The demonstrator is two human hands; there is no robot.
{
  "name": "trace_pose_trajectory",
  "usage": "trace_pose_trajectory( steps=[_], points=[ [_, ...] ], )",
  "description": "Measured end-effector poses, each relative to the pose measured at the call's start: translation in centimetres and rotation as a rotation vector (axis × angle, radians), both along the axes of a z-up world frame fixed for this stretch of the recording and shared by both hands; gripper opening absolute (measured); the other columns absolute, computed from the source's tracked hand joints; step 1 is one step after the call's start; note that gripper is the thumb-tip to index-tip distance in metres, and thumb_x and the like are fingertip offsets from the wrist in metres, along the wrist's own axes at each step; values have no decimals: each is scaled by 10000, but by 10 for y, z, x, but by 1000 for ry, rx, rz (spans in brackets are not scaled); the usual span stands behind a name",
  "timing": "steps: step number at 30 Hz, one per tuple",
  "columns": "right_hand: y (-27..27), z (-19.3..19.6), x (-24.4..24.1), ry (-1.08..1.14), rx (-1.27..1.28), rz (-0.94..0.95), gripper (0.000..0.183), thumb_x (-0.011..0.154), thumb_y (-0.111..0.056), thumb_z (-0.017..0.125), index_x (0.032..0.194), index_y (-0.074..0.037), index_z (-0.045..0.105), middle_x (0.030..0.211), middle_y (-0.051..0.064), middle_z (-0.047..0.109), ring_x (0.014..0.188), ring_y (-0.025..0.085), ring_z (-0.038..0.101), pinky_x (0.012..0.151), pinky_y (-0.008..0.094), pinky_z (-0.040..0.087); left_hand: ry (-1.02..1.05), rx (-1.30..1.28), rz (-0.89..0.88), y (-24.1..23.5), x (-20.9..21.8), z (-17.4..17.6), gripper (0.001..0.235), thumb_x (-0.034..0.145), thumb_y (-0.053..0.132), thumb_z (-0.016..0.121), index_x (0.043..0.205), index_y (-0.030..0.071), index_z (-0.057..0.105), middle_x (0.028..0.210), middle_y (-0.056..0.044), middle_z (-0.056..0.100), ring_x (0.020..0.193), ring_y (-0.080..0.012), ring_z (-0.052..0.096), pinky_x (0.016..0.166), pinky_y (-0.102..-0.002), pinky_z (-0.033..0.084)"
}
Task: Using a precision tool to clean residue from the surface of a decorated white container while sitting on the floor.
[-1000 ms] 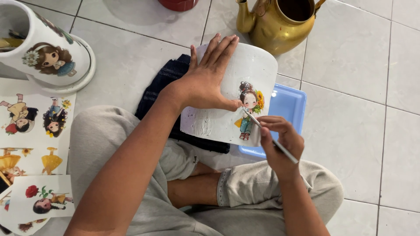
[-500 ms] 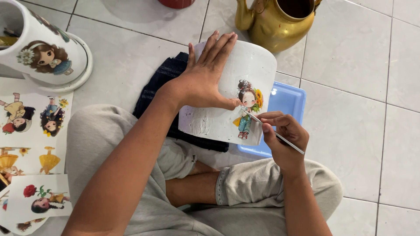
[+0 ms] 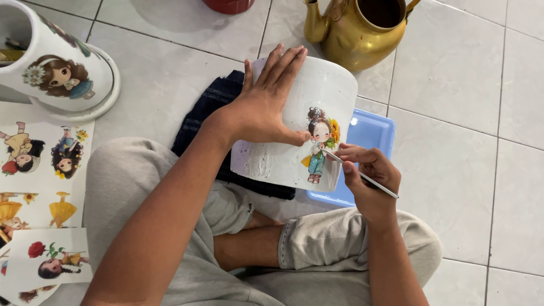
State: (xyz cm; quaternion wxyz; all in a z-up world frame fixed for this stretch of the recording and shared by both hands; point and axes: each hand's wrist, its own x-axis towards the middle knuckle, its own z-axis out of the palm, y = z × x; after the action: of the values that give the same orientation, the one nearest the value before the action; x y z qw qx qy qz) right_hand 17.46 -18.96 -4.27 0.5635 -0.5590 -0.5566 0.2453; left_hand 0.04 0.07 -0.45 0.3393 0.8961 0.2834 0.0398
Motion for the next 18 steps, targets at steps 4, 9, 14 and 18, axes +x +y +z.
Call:
trace_pose_trajectory(
  steps=[4, 9, 14, 18],
  points=[
    [1, 6, -3, -24, 29, 34, 107, 961, -119, 597, 925, -31, 550, 928, 131, 685, 980, 223, 686, 1111, 515, 516, 4, -19, -4, 0, 0, 1, 1283, 740, 551, 794, 1517, 139, -140, 1633, -37, -130, 1472, -240, -217, 1109, -599, -185],
    [-9, 5, -3, -193, -84, -123, 78, 959, -83, 608, 957, -10, 635, 907, 72, 703, 1291, 370, 613, 817, 241, 535, -1, 13, 0, 1, -1, -2, 1304, 733, 601, 795, 1520, 149, -142, 1638, -18, -127, 1478, -239, -206, 1123, -597, -168],
    [-8, 30, -29, -442, 75, -124, 83, 960, -22, 576, 994, 16, 642, 901, 87, 694, 949, 239, 697, 1138, 520, 467, 48, 9, -1, -1, 0, 5, 1289, 743, 612, 762, 1517, 142, -156, 1634, -13, -149, 1474, -231, -218, 1118, -596, -178],
    [-15, 39, -59, -478, 0, -296, 85, 964, -53, 596, 1023, -10, 638, 871, 78, 714, 1109, 339, 674, 1105, 471, 470, 74, 25, 13, -3, -1, 7, 1267, 737, 629, 731, 1523, 145, -136, 1633, 4, -136, 1478, -215, -200, 1113, -610, -171]
  ],
)
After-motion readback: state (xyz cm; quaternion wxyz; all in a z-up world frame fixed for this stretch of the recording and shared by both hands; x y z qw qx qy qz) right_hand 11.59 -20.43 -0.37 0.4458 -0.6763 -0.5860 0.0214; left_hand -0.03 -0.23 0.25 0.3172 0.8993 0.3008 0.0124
